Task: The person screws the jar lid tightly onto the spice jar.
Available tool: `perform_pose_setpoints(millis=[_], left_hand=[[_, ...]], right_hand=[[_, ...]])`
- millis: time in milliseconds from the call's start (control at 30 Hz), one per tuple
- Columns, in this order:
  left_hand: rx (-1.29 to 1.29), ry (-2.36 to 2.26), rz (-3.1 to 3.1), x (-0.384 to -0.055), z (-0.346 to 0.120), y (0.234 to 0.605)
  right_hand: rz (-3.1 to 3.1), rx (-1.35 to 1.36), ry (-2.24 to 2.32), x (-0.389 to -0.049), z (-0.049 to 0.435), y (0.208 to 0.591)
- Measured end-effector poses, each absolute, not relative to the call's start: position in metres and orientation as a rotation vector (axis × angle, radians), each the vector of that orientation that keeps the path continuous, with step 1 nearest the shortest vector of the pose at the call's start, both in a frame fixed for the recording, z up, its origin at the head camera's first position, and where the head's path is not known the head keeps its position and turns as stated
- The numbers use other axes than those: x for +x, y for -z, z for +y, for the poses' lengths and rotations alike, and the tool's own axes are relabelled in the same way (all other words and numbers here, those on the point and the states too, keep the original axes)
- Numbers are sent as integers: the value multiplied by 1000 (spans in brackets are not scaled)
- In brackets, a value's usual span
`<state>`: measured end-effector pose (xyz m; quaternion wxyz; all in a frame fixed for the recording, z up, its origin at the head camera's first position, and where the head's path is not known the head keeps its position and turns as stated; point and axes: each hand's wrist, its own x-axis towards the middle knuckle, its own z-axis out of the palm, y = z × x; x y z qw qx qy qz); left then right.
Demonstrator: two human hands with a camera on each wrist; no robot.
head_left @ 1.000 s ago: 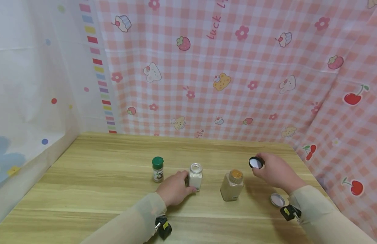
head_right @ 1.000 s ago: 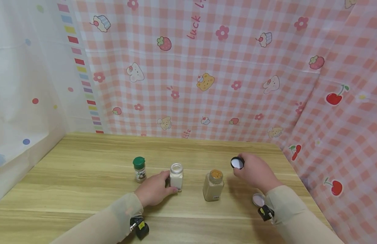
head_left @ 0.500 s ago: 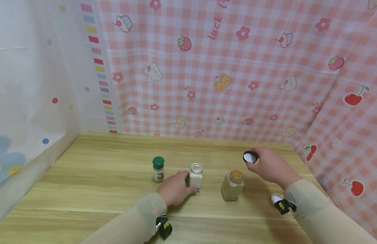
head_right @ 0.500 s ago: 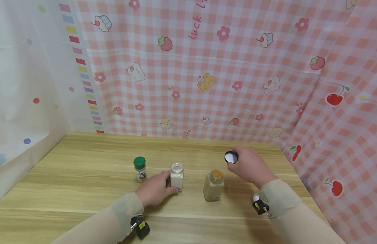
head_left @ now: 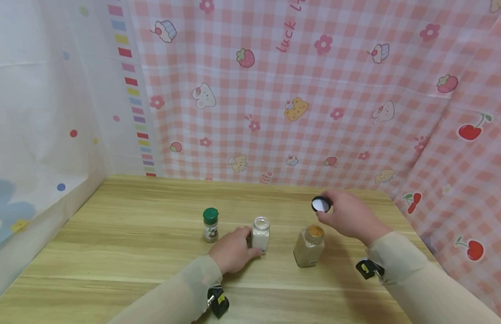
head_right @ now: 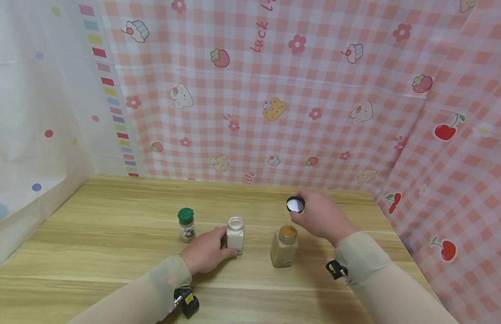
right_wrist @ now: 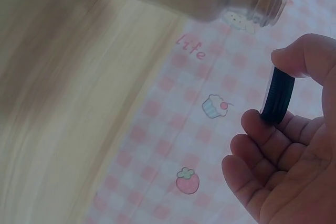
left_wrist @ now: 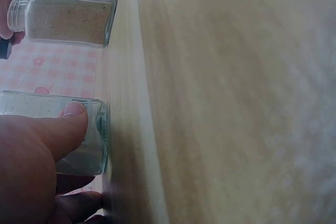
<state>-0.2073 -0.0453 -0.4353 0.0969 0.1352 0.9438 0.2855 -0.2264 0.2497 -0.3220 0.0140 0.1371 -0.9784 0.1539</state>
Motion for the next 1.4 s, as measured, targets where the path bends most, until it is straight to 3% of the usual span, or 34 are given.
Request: perform_pose_setpoints(millis=[1400], left_hand=[[385, -873, 2770, -205, -45, 431]], right_hand=[[-3129, 486, -423, -221, 193, 314]])
